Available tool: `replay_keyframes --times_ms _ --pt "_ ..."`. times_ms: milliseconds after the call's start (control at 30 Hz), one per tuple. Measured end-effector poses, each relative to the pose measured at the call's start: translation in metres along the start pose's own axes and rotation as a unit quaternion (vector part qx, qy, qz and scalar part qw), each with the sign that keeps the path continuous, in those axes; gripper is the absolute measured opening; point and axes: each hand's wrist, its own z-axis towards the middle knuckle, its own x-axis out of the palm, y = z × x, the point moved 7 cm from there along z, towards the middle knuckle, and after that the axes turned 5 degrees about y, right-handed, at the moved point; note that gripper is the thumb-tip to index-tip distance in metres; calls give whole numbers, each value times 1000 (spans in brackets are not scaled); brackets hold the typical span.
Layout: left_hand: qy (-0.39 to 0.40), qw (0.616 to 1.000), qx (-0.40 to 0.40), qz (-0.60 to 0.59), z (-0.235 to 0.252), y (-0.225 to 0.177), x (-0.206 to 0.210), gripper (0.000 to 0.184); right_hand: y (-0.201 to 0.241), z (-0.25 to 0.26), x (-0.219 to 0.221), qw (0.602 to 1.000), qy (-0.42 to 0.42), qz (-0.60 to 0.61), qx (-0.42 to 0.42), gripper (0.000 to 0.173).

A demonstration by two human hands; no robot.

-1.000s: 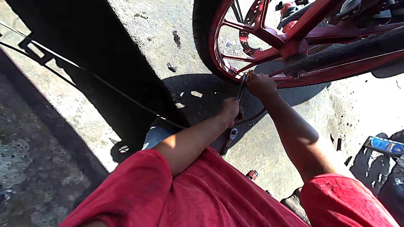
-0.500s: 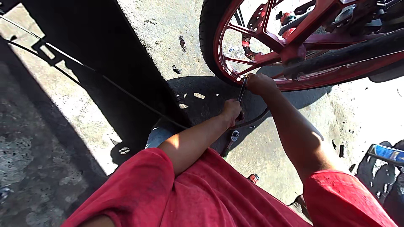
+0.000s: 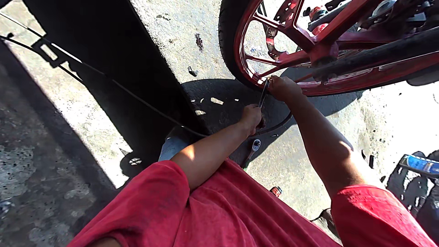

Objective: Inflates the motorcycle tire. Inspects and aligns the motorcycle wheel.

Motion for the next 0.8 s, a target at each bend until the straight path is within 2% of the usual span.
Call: replay_keyframes --times_ms 400,467,567,667,733,800 --pt "15 1000 10 6 6 6 -9 29 8 -6 -1 999 2 -24 31 40" --pt "32 999 15 41 4 6 -19 30 9 -7 -1 999 -2 -21 28 39" --pt "48 987 4 152 -2 12 -45 34 12 -8 -4 999 -7 -30 30 38" --pt "33 952 -27 304 -6 24 -76 37 15 -9 -3 998 -9 -44 41 39" --pt "17 890 -23 455 -2 21 -92 38 18 -9 -4 998 -9 -48 48 39" --pt "-37 826 30 562 -2 -1 -104 40 19 -10 -4 997 -10 -49 55 39"
